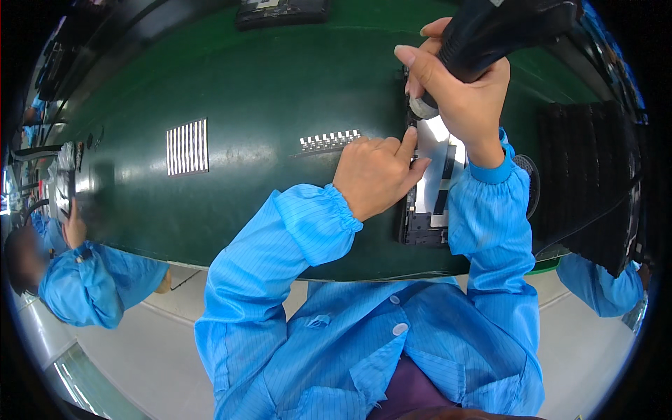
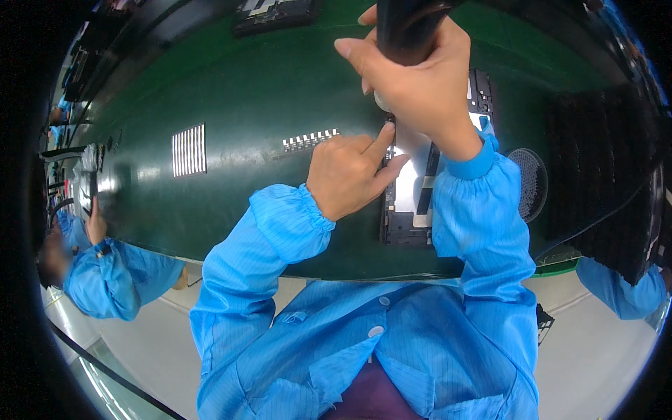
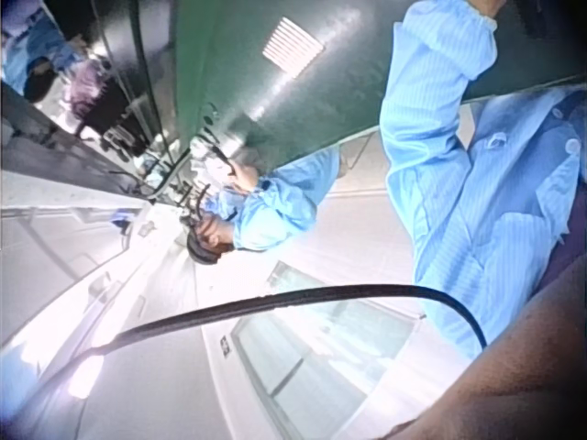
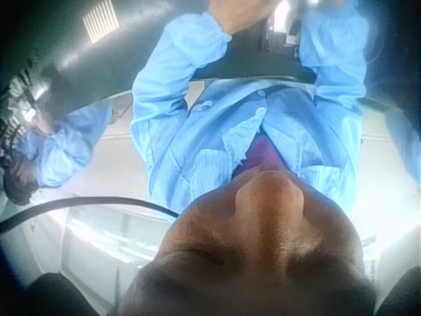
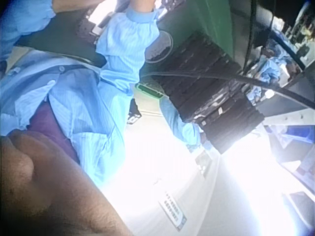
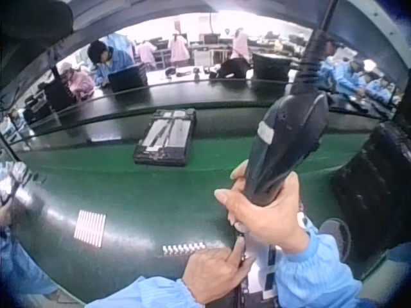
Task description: The worker is remanufacturing tablet screens by installing internal components and fastening them with an electric screwdriver at an assembly line.
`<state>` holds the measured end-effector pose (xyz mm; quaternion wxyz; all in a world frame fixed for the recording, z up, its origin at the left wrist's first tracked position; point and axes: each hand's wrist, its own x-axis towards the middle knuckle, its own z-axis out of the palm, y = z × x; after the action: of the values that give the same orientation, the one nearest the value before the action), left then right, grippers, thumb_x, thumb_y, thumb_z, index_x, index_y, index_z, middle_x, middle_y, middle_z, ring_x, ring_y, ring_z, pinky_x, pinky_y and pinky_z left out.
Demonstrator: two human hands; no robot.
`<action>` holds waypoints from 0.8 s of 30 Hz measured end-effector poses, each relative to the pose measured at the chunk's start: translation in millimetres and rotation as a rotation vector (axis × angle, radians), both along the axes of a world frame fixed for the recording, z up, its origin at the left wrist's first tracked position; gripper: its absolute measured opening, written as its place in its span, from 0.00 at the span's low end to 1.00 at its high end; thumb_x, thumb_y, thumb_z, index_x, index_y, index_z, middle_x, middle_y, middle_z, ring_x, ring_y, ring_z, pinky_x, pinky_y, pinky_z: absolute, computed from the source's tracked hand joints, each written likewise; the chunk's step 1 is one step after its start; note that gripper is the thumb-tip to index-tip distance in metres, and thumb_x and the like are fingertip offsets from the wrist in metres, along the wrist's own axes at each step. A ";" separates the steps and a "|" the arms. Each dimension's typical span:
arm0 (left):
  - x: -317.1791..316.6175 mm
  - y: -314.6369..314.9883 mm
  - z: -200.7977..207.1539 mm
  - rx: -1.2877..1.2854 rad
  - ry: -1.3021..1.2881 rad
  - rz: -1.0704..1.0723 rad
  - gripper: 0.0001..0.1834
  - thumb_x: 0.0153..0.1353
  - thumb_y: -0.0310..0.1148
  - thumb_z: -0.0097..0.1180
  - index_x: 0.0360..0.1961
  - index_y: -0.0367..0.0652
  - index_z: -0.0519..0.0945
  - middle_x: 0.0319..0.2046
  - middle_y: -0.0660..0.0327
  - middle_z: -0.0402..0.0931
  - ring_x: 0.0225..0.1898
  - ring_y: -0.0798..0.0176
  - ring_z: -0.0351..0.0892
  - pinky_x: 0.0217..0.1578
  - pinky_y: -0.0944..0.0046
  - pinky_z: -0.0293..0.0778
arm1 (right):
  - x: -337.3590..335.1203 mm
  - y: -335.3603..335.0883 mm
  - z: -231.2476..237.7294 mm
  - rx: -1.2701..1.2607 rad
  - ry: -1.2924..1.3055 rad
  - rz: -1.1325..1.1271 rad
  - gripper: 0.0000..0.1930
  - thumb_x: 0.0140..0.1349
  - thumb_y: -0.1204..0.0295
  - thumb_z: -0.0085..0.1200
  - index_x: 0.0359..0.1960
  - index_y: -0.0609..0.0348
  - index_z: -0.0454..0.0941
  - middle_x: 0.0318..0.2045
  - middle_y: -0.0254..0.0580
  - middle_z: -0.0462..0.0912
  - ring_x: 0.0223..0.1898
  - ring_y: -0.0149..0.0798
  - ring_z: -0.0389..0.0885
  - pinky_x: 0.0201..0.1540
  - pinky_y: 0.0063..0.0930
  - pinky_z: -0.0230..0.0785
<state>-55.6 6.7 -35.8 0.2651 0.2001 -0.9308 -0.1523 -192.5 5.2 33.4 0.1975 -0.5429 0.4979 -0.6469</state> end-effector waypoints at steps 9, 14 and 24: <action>-1.7 -1.1 0.7 0.008 0.003 -0.015 0.21 0.52 0.40 0.57 0.38 0.32 0.77 0.14 0.56 0.72 0.16 0.57 0.74 0.18 0.60 0.70 | 6.6 4.6 -9.9 -0.071 0.021 -0.124 0.11 0.49 0.82 0.60 0.34 0.67 0.72 0.17 0.36 0.76 0.16 0.27 0.75 0.21 0.20 0.68; -1.6 1.7 0.3 0.001 0.034 0.006 0.18 0.50 0.38 0.60 0.39 0.36 0.78 0.14 0.58 0.70 0.15 0.56 0.71 0.16 0.59 0.67 | -12.8 22.7 6.8 -0.111 -0.001 -0.171 0.15 0.51 0.82 0.58 0.41 0.67 0.71 0.17 0.37 0.76 0.18 0.27 0.75 0.23 0.20 0.68; 1.1 2.1 -1.0 -0.021 0.102 -0.013 0.15 0.49 0.34 0.62 0.37 0.37 0.79 0.13 0.58 0.69 0.15 0.58 0.70 0.16 0.61 0.66 | -106.0 127.1 15.8 -0.193 -0.156 -0.308 0.12 0.50 0.80 0.58 0.37 0.62 0.72 0.17 0.38 0.74 0.16 0.32 0.74 0.22 0.26 0.70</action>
<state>-54.5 8.9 -36.8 0.3133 0.1832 -0.9189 -0.1544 -298.5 132.3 49.2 0.0810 -0.4247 0.4938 -0.7545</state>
